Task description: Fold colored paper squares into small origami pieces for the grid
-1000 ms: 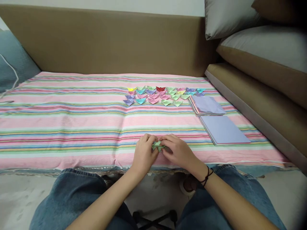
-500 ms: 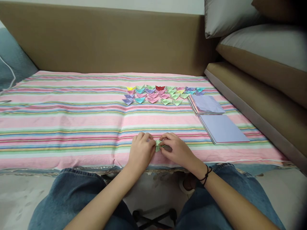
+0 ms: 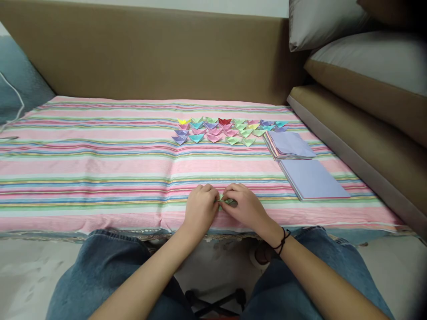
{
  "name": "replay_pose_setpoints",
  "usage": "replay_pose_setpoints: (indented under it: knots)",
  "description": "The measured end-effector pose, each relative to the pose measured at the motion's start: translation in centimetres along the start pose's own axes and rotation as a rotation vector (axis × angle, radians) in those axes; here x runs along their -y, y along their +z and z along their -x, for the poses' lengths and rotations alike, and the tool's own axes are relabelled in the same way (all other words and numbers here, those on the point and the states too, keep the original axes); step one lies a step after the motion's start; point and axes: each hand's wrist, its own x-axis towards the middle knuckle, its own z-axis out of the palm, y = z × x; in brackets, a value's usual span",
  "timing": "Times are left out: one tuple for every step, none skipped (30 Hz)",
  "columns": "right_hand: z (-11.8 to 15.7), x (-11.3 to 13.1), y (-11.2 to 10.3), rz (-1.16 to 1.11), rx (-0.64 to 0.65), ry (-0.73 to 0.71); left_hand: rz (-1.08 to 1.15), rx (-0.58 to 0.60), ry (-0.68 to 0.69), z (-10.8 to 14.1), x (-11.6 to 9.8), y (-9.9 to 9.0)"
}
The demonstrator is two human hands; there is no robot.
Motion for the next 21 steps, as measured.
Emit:
replay_pose_setpoints:
  knots:
    - [-0.04, -0.03, 0.03, 0.013, 0.002, -0.008, 0.000, 0.002, 0.001, 0.01, 0.03, -0.05]
    - [-0.07, -0.06, 0.04, 0.023, 0.003, -0.014, 0.005, 0.006, 0.001, 0.04, 0.07, -0.11]
    - [-0.08, -0.09, 0.06, 0.029, 0.000, -0.019, 0.016, 0.008, 0.000, 0.08, 0.11, -0.18]
    - [-0.08, -0.12, 0.08, 0.032, -0.004, -0.021, 0.028, 0.011, 0.001, 0.13, 0.15, -0.26]
    - [-0.05, -0.16, 0.11, 0.033, -0.010, -0.024, 0.040, 0.013, 0.004, 0.18, 0.19, -0.32]
    - [-0.02, -0.19, 0.14, 0.032, -0.013, -0.029, 0.048, 0.014, 0.008, 0.22, 0.22, -0.37]
    - [0.02, -0.21, 0.17, 0.031, -0.017, -0.034, 0.052, 0.016, 0.013, 0.26, 0.24, -0.40]
    - [0.06, -0.22, 0.21, 0.029, -0.021, -0.039, 0.052, 0.016, 0.015, 0.29, 0.24, -0.39]
    - [0.10, -0.23, 0.24, 0.029, -0.025, -0.042, 0.052, 0.015, 0.014, 0.31, 0.23, -0.36]
    - [0.14, -0.22, 0.27, 0.028, -0.028, -0.043, 0.052, 0.014, 0.010, 0.33, 0.21, -0.30]
    - [0.18, -0.21, 0.29, 0.028, -0.029, -0.041, 0.052, 0.013, 0.005, 0.35, 0.18, -0.22]
    - [0.20, -0.20, 0.29, 0.027, -0.028, -0.037, 0.051, 0.011, -0.001, 0.37, 0.15, -0.14]
    - [0.22, -0.18, 0.29, 0.025, -0.025, -0.032, 0.048, 0.011, -0.005, 0.39, 0.11, -0.06]
    - [0.23, -0.16, 0.27, 0.019, -0.021, -0.027, 0.044, 0.012, -0.009, 0.40, 0.08, 0.00]
    - [0.24, -0.15, 0.25, 0.009, -0.018, -0.023, 0.040, 0.015, -0.011, 0.41, 0.05, 0.04]
    - [0.24, -0.14, 0.23, -0.003, -0.019, -0.019, 0.036, 0.018, -0.012, 0.42, 0.02, 0.05]
    - [0.24, -0.15, 0.23, -0.017, -0.023, -0.013, 0.033, 0.021, -0.013, 0.42, 0.00, 0.02]
    - [0.25, -0.16, 0.23, -0.033, -0.033, -0.007, 0.033, 0.024, -0.014, 0.41, -0.01, -0.03]
    - [0.26, -0.17, 0.25, -0.051, -0.045, -0.001, 0.031, 0.027, -0.016, 0.41, -0.02, -0.09]
    - [0.28, -0.20, 0.29, -0.069, -0.061, 0.006, 0.028, 0.029, -0.018, 0.41, -0.02, -0.16]
    - [0.30, -0.23, 0.35, -0.088, -0.076, 0.012, 0.026, 0.033, -0.019, 0.41, -0.02, -0.22]
